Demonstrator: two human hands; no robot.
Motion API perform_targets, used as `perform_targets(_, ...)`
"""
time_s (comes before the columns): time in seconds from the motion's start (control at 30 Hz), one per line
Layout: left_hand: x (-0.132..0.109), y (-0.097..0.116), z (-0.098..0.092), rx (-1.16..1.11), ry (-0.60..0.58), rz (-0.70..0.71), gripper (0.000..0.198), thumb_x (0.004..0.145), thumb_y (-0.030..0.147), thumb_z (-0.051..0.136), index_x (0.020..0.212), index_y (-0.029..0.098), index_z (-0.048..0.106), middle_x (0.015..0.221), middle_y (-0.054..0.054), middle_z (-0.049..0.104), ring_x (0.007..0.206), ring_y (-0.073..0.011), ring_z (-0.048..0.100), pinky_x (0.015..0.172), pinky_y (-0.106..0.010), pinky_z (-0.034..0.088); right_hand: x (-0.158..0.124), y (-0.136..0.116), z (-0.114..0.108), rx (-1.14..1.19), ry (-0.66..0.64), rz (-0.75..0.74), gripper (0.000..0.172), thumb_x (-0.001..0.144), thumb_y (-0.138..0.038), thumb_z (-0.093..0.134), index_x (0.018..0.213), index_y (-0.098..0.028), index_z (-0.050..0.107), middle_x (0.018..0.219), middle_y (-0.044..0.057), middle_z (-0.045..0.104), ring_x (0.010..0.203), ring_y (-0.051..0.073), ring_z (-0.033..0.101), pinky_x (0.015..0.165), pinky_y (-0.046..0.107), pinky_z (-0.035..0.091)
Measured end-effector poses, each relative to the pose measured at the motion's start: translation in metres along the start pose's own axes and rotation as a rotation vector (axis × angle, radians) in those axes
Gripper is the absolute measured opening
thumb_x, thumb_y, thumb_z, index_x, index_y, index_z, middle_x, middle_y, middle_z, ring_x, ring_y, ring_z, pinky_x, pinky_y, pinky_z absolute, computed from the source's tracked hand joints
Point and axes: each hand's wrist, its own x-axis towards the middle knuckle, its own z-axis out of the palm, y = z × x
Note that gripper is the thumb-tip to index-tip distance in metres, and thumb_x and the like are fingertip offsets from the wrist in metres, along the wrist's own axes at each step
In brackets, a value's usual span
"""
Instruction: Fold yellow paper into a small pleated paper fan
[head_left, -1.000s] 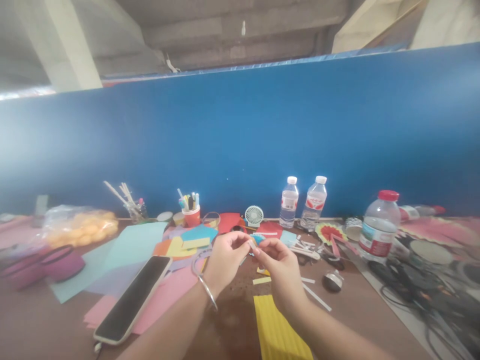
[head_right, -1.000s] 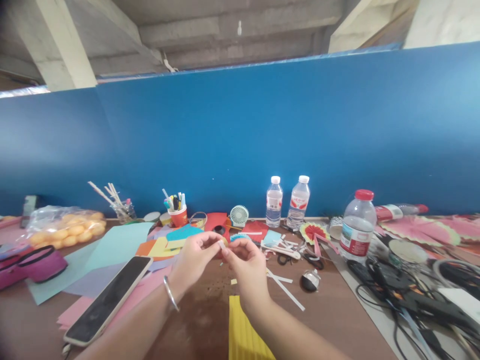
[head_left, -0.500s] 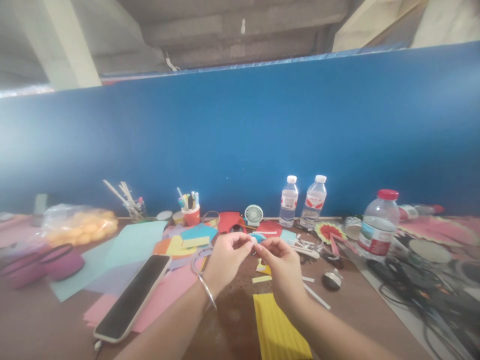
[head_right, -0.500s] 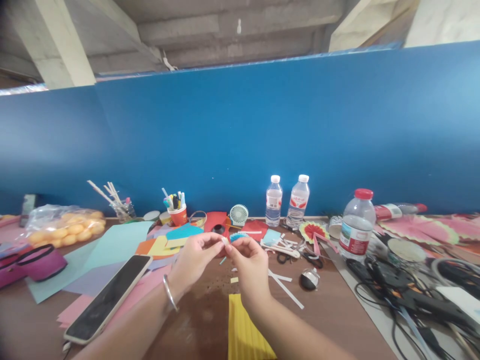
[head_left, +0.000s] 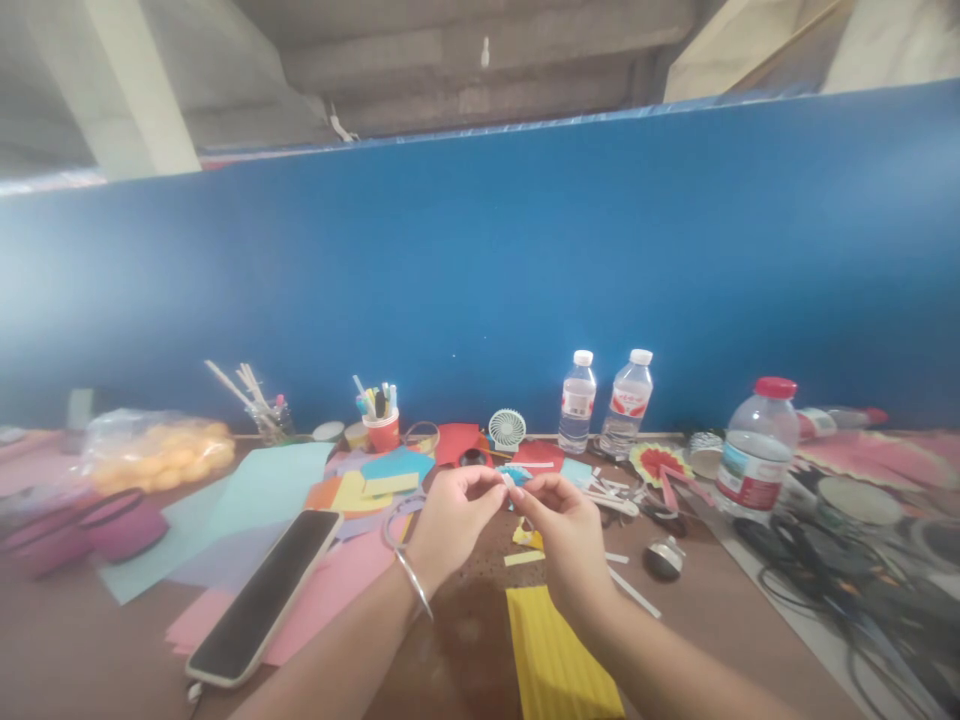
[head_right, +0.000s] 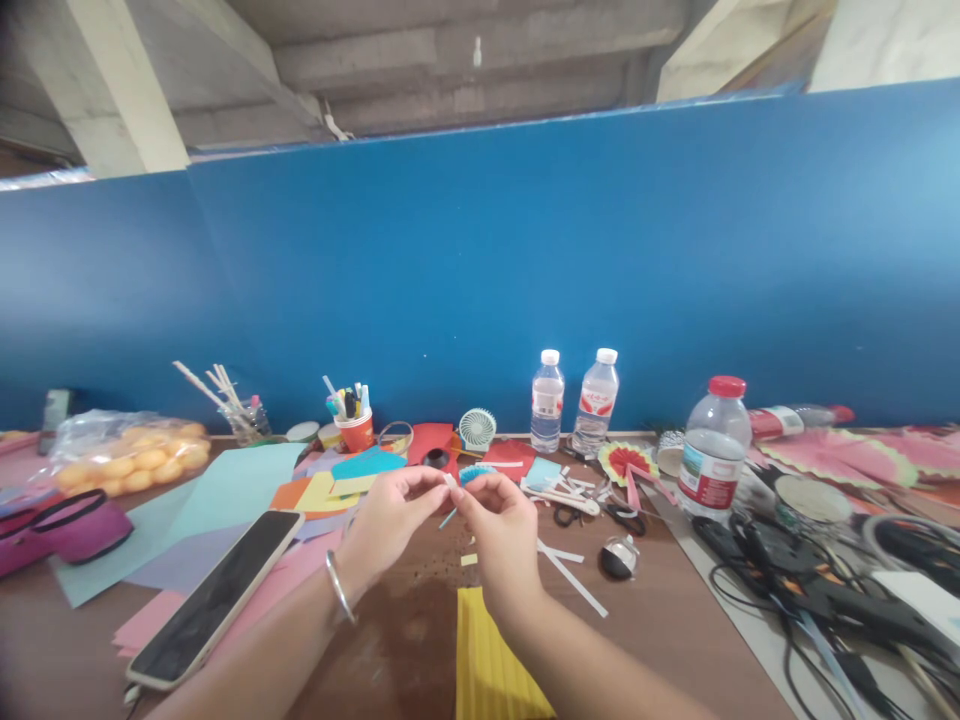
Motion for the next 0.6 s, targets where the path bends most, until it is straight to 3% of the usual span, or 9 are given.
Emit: perform_targets(0.6, -0.0011, 0.0067, 0.0010, -0.013, 0.027, -0.009, 0.020, 0.073, 0.028, 0.048, 0.068, 0.016, 0.064, 0.066, -0.002, 0.064, 0.065, -0.0165, 0.057, 0.062, -0.025, 0.044, 0.0012, 0.0007, -0.0002, -0.040, 0.009, -0.021, 0.020, 0.063, -0.031, 0.068, 0.064, -0.017, 0.053, 0.055, -0.004, 0.051, 0.046, 0.008, 0.041, 0.046, 0.021, 0.034)
